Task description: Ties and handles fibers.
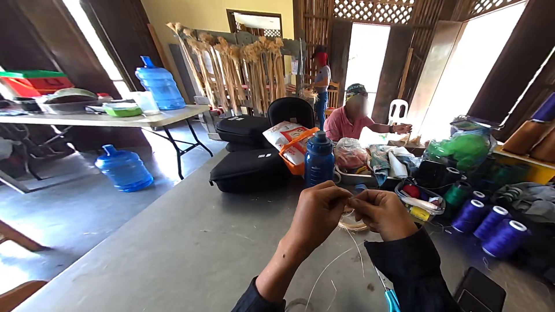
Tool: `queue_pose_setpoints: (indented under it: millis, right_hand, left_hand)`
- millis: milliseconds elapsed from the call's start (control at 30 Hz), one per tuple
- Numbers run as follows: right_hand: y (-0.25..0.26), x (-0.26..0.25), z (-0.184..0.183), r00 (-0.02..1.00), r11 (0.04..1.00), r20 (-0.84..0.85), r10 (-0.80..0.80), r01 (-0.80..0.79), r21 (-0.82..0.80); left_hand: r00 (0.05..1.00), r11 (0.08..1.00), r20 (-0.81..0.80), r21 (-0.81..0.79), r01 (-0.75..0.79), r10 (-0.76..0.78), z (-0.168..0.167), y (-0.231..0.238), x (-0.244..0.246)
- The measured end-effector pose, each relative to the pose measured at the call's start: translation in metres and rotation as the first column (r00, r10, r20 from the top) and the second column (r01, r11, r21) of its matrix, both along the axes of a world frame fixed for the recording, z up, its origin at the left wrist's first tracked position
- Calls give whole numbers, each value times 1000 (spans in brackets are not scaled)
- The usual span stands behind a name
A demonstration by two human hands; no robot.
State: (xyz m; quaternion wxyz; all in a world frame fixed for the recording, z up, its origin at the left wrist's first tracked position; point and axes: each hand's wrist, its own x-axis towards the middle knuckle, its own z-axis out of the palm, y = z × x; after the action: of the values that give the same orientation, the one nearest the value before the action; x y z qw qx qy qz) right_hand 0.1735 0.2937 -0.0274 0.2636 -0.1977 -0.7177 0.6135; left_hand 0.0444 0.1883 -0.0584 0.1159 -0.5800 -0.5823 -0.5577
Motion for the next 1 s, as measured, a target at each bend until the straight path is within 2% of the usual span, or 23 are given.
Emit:
queue_pose_setpoints:
  millis: [133, 267, 367, 467, 567, 767, 900, 1000]
  right_hand:
    - [1, -1, -1, 999, 999, -35, -18, 17, -33]
    - [-1, -5, -4, 988, 999, -147, -39, 37, -12]
    - [-3, -9, -11, 971, 976, -217, -96, 134, 169]
    - [-2, -14, -19, 952, 905, -276, -134, 231, 358]
    - [-1, -16, -24, 935, 839, -316, -157, 296, 457]
    - [-3, -16, -23, 935, 853, -309, -175, 301, 426]
    - [-1, -15, -23, 940, 879, -318, -125, 254, 404]
    - [0, -17, -26, 924, 863, -368, -108, 271, 427]
  left_hand:
    - [987, 999, 158, -52, -9, 17, 4, -2, 4]
    - [953, 993, 301, -120, 7, 30, 10, -4, 7]
    - [933, 990, 360, -135, 25, 26, 13, -6, 7]
    - [920, 988, 391, -150, 42, 20, 15, -8, 7]
    - [917, 986, 398, -155, 55, 11, 15, -8, 8]
    - [896, 985, 445, -157, 74, 3, 16, -7, 9]
    - [883, 981, 470, -168, 96, -6, 17, -8, 9]
    - [879, 981, 477, -161, 107, -17, 17, -8, 9]
